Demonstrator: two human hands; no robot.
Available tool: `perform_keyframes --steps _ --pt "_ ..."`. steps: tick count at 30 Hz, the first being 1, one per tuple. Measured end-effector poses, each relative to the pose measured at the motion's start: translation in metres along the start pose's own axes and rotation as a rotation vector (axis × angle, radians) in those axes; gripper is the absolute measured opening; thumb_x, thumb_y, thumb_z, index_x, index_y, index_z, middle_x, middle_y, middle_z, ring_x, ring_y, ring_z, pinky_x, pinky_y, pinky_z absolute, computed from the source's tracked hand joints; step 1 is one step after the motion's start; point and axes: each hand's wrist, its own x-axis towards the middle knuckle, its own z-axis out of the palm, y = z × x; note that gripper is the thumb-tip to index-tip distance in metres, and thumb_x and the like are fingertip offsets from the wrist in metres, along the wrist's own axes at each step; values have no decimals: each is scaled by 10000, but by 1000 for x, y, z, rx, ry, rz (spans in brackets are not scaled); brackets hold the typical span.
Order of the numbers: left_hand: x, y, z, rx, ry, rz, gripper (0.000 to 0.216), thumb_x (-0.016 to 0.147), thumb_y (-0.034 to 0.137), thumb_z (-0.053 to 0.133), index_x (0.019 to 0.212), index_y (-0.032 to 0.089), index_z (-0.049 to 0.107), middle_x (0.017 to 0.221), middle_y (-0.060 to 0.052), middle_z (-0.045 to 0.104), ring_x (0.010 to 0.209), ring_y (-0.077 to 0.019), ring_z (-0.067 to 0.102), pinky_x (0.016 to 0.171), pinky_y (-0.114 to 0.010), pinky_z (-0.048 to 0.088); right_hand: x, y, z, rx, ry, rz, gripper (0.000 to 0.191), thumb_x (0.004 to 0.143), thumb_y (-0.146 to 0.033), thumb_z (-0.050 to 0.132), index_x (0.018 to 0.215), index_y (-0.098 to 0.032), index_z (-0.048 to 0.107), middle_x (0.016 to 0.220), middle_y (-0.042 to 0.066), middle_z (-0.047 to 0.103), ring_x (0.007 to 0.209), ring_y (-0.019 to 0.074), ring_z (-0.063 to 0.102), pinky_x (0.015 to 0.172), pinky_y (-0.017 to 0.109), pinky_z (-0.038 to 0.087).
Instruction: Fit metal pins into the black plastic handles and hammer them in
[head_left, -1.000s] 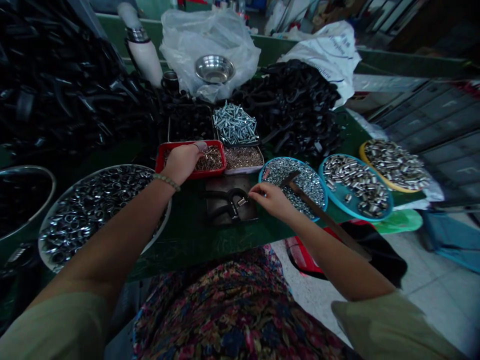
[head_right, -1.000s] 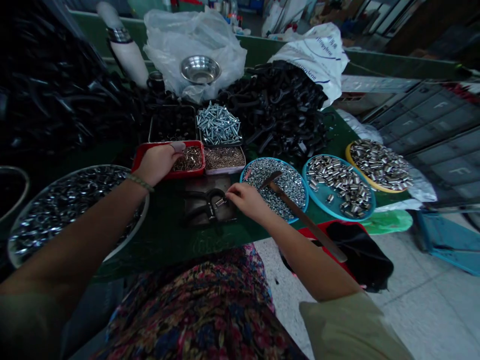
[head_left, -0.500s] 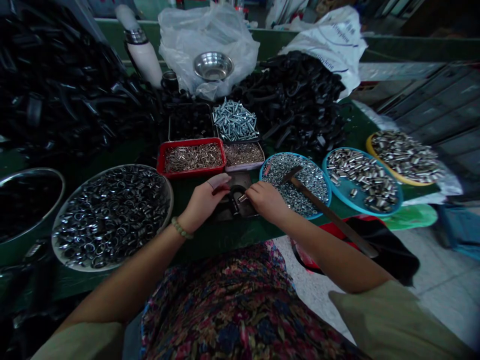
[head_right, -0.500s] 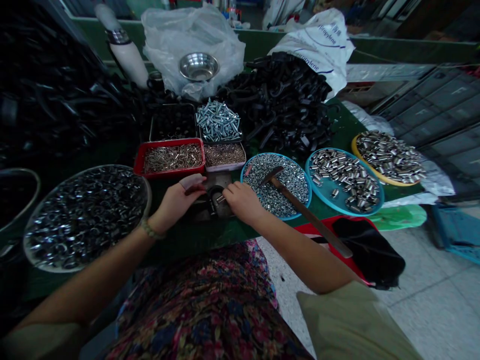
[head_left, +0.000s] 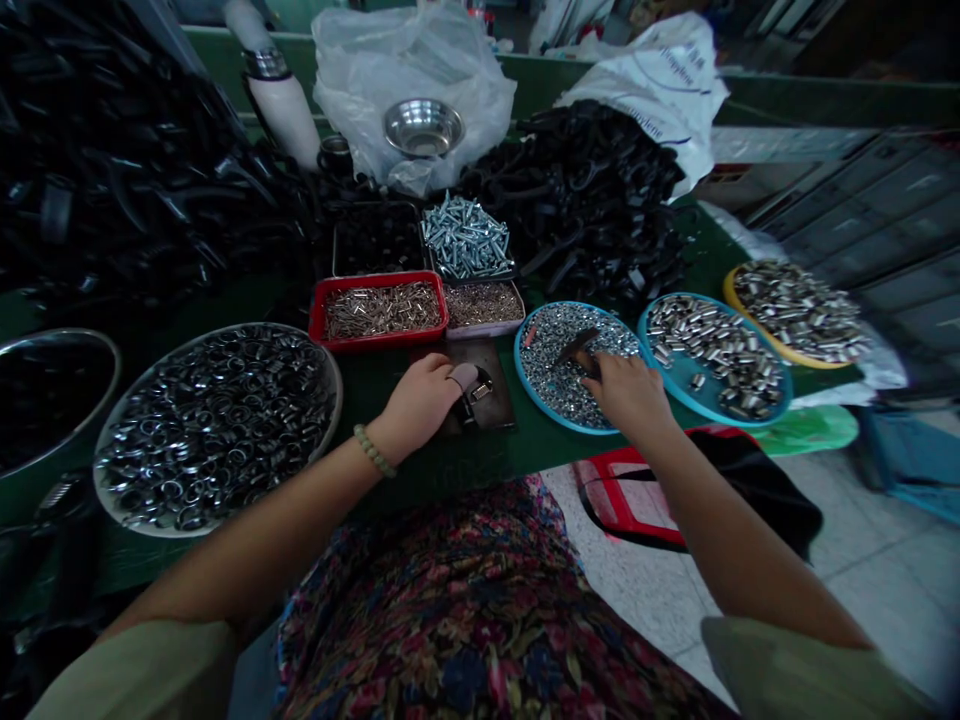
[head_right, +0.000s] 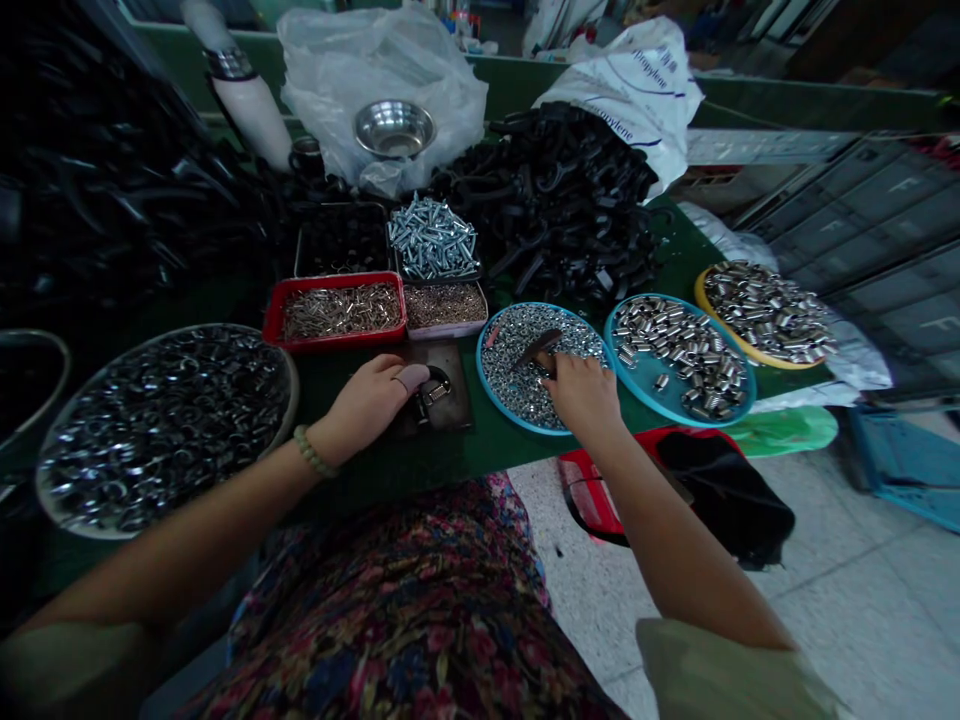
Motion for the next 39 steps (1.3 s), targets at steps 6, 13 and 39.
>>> perform_keyframes --steps 6,13,39 --pt "-19 -7 7 20 24 50 320 928 301 458 1198 216 607 1300 -93 578 1214 -260 480 1042 -416 393 -14 -32 -17 365 -3 -58 339 946 -253 360 1235 -129 488 1154 175 624 975 268 627 796 367 469" --pt "-34 -6 5 -14 7 -23 464 855 327 590 1314 300 520 1403 -85 482 1287 -275 431 1125 -508 266 -23 -80 -51 734 -86 -260 338 956 -277 360 1270 -220 473 1174 103 655 992 243 655 834 368 492" --pt "-15 9 -18 -615 -126 -219 346 955 274 363 1227 186 557 1086 -87 668 953 -196 635 864 -326 503 23 -7 -9 162 242 -144 372 946 -383 430 1182 -174 627 1127 149 610 1053 298 526 875 424 409"
